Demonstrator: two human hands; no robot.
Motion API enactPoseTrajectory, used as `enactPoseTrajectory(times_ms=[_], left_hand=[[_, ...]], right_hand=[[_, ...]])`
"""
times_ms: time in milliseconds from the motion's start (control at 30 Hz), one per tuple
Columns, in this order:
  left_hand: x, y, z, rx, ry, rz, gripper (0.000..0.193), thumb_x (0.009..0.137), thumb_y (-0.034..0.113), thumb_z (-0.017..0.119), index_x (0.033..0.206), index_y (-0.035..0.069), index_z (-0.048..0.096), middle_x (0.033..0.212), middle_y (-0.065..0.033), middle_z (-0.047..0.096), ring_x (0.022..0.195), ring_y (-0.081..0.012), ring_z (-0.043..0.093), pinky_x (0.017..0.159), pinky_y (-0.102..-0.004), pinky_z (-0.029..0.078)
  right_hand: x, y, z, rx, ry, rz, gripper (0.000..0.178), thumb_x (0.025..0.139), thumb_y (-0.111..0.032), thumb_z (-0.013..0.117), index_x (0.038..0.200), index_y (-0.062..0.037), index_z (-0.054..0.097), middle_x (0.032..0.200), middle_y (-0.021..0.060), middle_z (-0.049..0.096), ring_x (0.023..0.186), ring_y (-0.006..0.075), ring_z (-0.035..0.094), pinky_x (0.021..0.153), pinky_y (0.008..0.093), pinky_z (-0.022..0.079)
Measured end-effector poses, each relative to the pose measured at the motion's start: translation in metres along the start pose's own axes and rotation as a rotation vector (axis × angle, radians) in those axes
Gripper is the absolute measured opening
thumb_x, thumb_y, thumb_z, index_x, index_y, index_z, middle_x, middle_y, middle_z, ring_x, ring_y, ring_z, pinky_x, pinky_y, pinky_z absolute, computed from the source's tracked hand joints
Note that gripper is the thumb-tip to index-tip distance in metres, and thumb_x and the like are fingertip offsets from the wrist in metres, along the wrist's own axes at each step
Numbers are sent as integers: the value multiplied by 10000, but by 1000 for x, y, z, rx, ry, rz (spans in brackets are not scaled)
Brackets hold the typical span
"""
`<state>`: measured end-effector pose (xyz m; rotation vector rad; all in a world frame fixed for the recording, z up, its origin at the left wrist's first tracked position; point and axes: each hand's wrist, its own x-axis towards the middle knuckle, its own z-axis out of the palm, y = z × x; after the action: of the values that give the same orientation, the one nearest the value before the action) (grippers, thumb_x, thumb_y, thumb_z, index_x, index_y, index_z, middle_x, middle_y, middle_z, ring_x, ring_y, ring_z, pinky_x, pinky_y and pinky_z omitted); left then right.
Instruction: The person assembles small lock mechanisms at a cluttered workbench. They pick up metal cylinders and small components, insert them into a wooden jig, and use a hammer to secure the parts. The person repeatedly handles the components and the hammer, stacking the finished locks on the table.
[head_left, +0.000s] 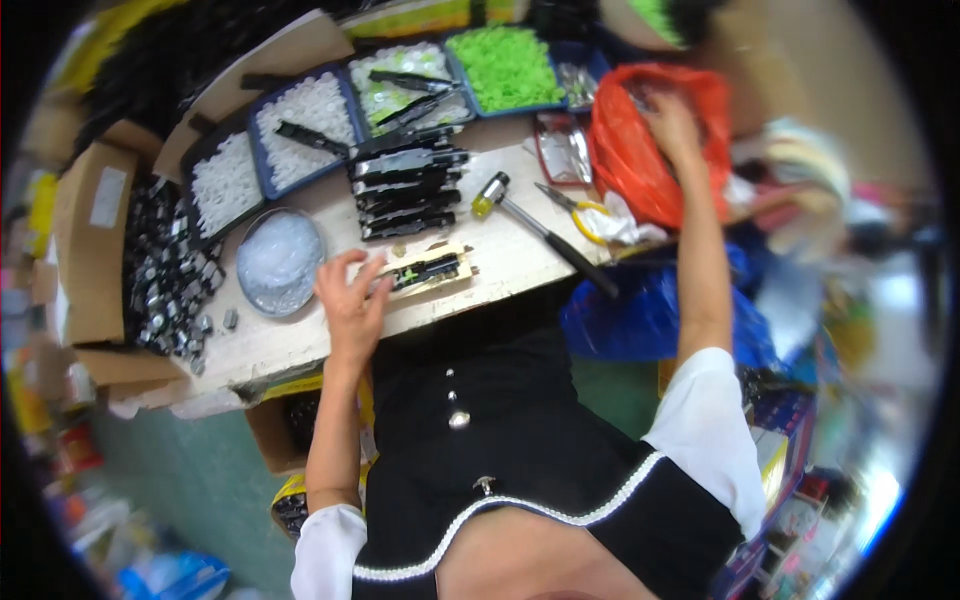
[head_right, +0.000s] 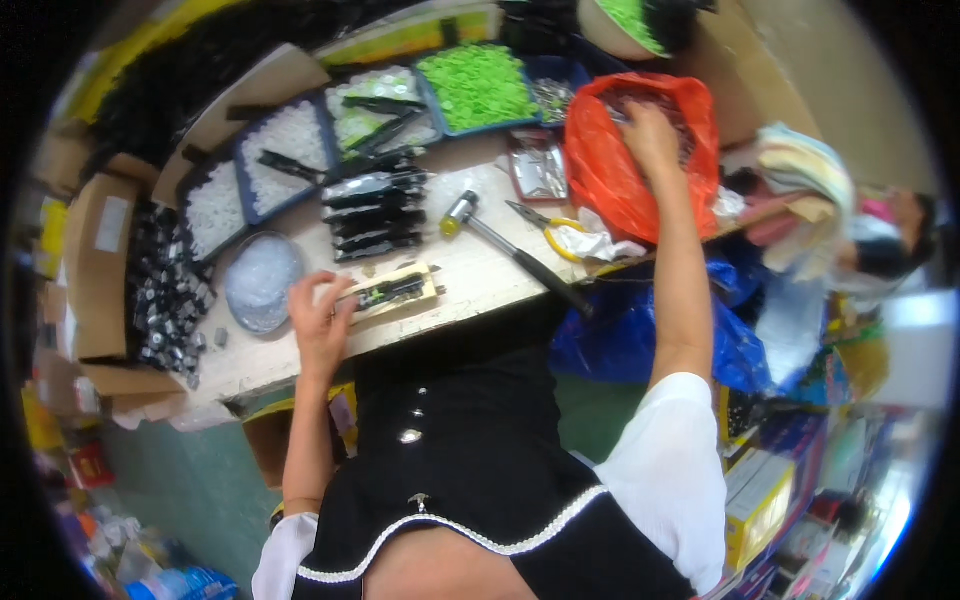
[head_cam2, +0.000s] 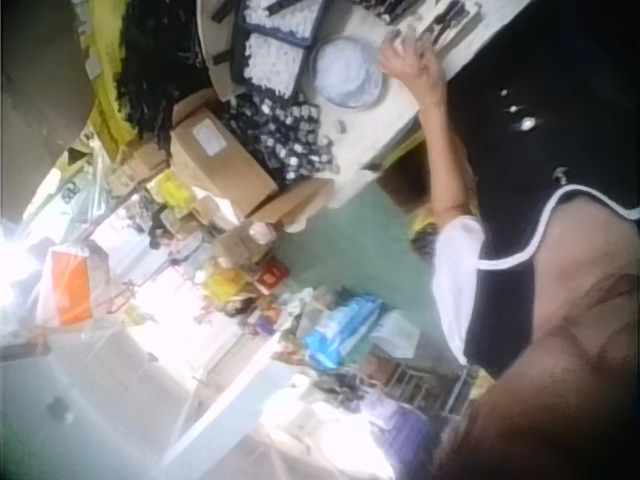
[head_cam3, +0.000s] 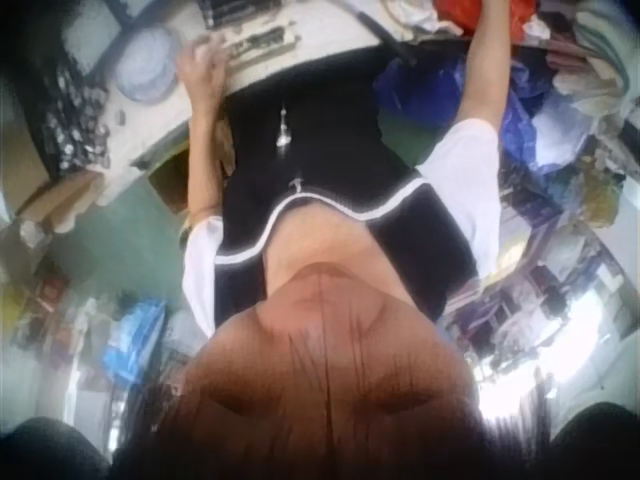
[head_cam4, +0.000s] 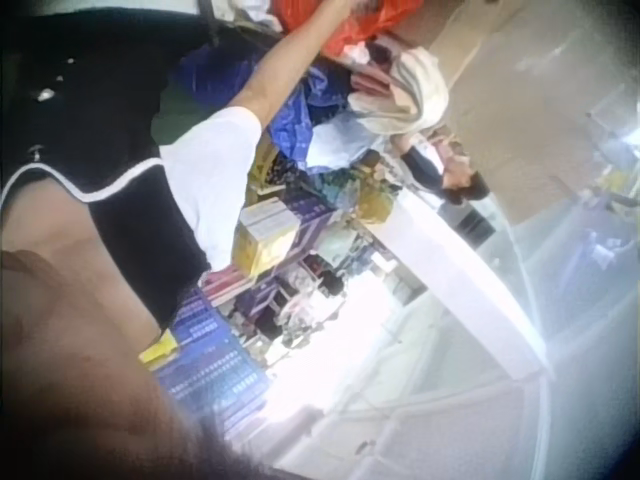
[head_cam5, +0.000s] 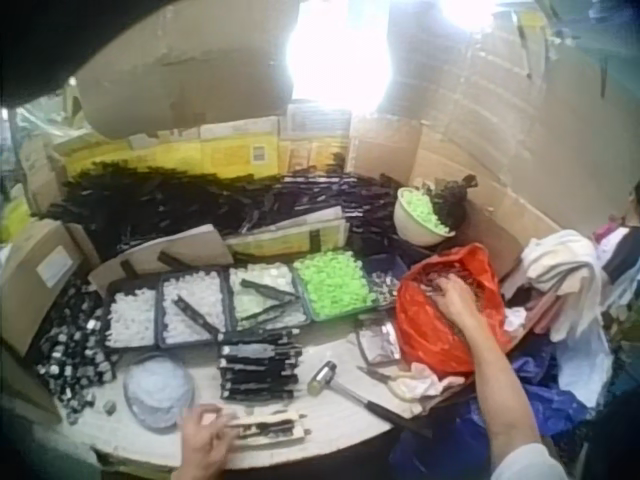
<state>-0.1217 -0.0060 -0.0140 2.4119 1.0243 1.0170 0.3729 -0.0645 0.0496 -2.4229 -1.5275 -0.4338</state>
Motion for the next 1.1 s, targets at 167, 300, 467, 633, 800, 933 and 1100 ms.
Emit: enactPoseTrajectory(times_ms=[167,300,467,633,800,933,1100], left_hand=[[40,-72,-51,166,230,-92,206,731,128,661,932,82,667,897,-107,581,847,-274,510,748,-369,392],[74,-128,-86,259,243,-305,213,706,172,676,897,78,686,854,-127,618,820,-309,563,750,-384,432],[114,-162,-91,308,103,-459,288,694,228,673,939,76,680,886,-147,624,866,-324,595,762,-412,463],[142,-193,-69,481,16,-539,333,730,291,656,995,88,650,1012,-152,601,968,-330,576,797,-430,464],[157,-186,-55,523,85,-647,222,708,232,629,850,63,655,952,-166,621,920,-350,590,774,-452,467],[150,-198,-57,437,112,-623,180,681,188,610,815,87,674,875,-177,640,855,-354,609,747,-433,478],[148,-205,-58,317,100,-549,225,672,227,637,862,120,692,873,-172,647,842,-344,617,742,-416,484]], right_hand=[[11,20,22,-71,-109,-56,372,817,-185,484,1162,-55,536,1182,161,536,1120,313,484,945,401,385],[7,-4,6,-123,-136,-4,365,842,-239,474,1151,-55,540,1145,178,555,1077,331,514,907,428,401],[5,55,26,-117,-88,1,304,832,-263,506,1004,-24,583,907,226,613,881,391,582,772,471,441],[-15,62,10,10,-17,-3,230,810,-217,554,775,11,548,740,236,563,686,383,541,630,461,405],[-21,63,-5,330,-205,201,193,814,-183,584,730,-12,555,588,65,485,532,154,441,493,314,342],[-27,46,-15,524,-197,234,162,839,-194,581,803,-42,623,609,-44,476,539,76,420,466,248,324],[-35,62,-16,615,-17,203,185,831,-187,597,909,-26,643,721,-16,554,656,74,480,582,214,374]])
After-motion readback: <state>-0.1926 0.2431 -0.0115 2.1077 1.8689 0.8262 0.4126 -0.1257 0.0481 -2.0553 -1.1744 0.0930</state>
